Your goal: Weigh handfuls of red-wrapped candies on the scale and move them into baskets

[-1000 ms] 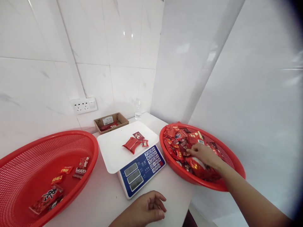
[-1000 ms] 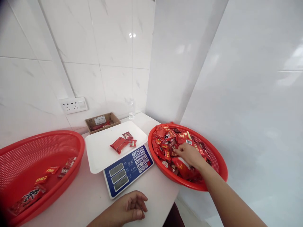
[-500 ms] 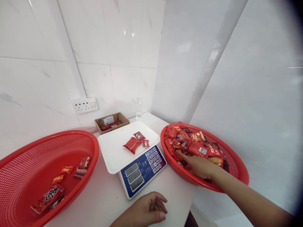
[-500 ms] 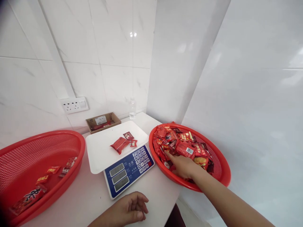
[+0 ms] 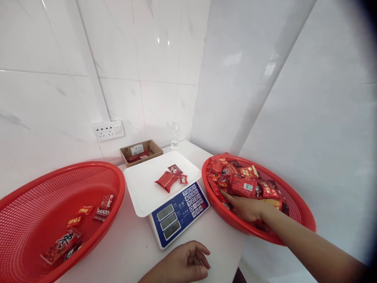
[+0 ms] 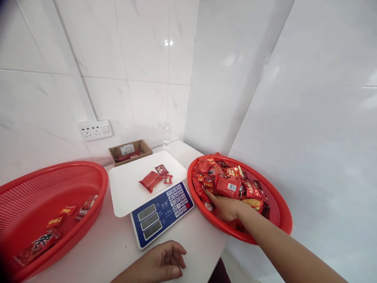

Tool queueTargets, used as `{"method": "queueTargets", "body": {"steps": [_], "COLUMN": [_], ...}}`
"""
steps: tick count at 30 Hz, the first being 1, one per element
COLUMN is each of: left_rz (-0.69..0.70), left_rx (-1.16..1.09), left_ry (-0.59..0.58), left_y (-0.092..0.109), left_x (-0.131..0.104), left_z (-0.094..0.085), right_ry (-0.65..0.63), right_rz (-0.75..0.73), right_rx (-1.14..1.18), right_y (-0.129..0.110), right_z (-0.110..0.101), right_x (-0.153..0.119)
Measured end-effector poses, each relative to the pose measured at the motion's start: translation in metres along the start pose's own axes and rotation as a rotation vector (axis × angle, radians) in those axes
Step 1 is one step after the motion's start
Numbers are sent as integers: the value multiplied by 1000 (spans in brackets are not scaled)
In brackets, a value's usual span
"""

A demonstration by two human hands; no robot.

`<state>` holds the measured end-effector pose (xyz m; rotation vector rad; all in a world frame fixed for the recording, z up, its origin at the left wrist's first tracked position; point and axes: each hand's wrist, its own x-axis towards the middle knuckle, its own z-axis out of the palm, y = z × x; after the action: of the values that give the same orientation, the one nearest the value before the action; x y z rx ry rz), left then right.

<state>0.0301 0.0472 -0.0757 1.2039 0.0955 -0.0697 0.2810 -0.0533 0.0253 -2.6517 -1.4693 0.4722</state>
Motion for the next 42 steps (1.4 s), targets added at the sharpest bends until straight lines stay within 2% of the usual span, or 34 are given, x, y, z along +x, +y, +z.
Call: {"method": "queueTargets", "body": {"steps": [3,4,7,12,16,19,23,26,31,35,39,42], "left_rz": [-2,-3,-6,-9,1,-8,-24,-34,-23,-28,-30,-35], "left_rx": [2,1,8,7,-4,-2,-8,-13,-14,-5,-13,-17], "left_ry": [9,11,12,16,11,8,14,18,16,21,23,20], "left_y": [2,3,4,1,-1,1,6,8,6,4,6,8], "left_x": [-1,-1,-2,0,2,2,1,0,1,1,1,1], "left_z": [1,1,3,2,0,1,3,4,4,4,3,4], "right_ry": [-208,-213,-177,3,145,217,385,387,401,414,505,539], "right_rz": [-10,-5,-13,1,5,37,93,112,150,115,68,106], "right_rx": [-102,-132,-174,-107,156,444,889,1163,1295,1427,1435,1431], "right_y": [1,1,0,8,22,29,29,27,21,20,29,33], "right_z": [2,3,5,3,-7,-16,-25,-28,-30,-29,-25,-24], "right_x": [0,0,3,7,12,13,10,8,6,8,11,13]}}
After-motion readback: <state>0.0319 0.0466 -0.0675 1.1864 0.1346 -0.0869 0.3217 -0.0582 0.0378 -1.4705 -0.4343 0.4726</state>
